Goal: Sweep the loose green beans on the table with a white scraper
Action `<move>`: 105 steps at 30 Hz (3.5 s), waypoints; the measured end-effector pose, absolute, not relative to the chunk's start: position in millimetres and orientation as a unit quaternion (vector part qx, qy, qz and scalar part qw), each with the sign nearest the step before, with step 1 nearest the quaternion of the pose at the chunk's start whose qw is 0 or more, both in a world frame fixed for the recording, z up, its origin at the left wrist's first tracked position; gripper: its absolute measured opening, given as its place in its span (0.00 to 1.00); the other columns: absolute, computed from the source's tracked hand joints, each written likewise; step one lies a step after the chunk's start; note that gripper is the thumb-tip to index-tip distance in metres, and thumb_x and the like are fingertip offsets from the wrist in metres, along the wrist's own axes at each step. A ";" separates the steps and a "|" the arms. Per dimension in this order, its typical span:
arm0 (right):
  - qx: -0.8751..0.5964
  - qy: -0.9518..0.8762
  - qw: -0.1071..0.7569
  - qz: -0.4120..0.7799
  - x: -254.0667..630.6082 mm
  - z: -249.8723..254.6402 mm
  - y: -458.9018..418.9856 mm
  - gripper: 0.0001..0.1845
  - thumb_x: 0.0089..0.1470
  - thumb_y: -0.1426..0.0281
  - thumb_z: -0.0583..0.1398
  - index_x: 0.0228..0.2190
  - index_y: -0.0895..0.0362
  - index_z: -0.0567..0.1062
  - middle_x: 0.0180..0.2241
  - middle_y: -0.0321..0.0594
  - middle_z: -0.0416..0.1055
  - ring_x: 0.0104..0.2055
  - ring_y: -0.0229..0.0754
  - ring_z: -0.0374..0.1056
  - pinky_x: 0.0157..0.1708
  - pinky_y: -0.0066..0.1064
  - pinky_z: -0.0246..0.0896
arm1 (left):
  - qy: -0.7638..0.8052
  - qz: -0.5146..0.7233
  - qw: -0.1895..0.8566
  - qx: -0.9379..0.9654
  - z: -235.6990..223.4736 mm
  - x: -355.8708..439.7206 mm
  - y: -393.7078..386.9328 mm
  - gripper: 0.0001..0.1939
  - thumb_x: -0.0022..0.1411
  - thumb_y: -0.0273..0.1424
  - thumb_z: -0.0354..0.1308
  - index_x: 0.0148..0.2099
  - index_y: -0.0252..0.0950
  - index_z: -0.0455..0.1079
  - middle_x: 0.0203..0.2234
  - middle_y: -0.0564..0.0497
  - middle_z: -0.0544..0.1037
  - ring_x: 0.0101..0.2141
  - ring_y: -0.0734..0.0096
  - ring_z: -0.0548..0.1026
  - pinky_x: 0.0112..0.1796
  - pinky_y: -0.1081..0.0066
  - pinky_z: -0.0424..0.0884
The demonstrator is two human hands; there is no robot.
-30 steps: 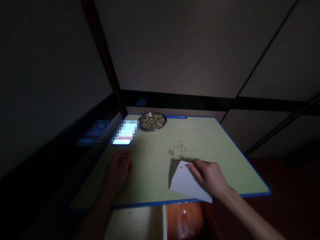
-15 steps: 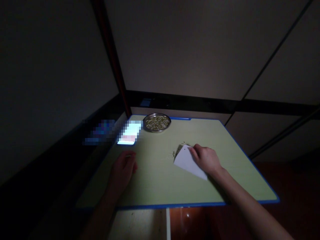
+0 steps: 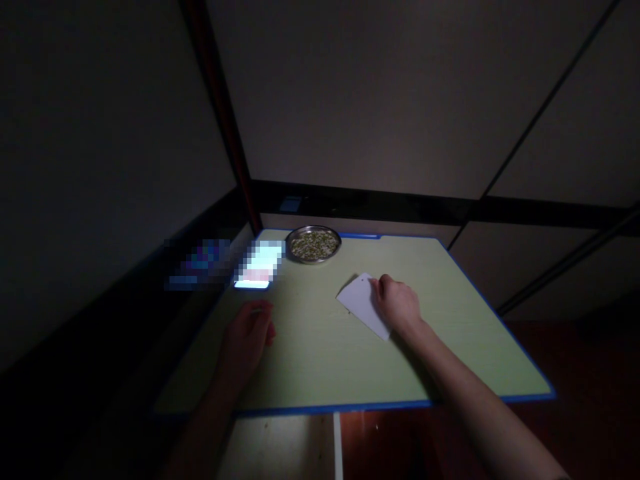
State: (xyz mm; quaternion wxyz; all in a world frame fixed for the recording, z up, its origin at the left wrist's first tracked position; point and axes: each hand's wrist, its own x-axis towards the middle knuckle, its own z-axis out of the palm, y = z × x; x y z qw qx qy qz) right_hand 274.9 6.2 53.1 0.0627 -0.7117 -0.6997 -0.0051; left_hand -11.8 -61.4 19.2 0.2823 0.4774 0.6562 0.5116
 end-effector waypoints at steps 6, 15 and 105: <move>-0.748 -0.662 0.046 -0.003 296.3 48.8 12.5 0.27 0.67 0.55 0.41 0.41 0.57 0.73 0.37 0.53 0.78 0.38 0.49 0.75 0.37 0.35 0.62 | 0.623 0.534 0.320 0.474 16.5 -13.2 -60.6 0.13 0.57 0.41 0.55 0.40 0.38 0.66 0.14 0.59 0.68 0.18 0.72 0.66 0.20 0.73 0.62; -0.781 -0.622 0.052 -0.002 332.6 55.1 15.5 0.27 0.67 0.55 0.43 0.37 0.58 0.74 0.35 0.52 0.78 0.36 0.46 0.75 0.39 0.34 0.63 | 0.626 0.533 0.317 0.473 20.7 -10.0 -61.2 0.13 0.56 0.41 0.54 0.39 0.38 0.66 0.14 0.59 0.67 0.18 0.72 0.67 0.21 0.72 0.62; -0.604 -0.795 0.043 0.015 206.9 65.7 -14.2 0.24 0.68 0.57 0.41 0.43 0.56 0.71 0.37 0.50 0.78 0.38 0.47 0.76 0.38 0.33 0.63 | 0.577 0.619 0.336 0.413 22.7 -10.3 -64.6 0.10 0.57 0.37 0.55 0.39 0.38 0.64 0.13 0.61 0.66 0.15 0.76 0.63 0.18 0.76 0.58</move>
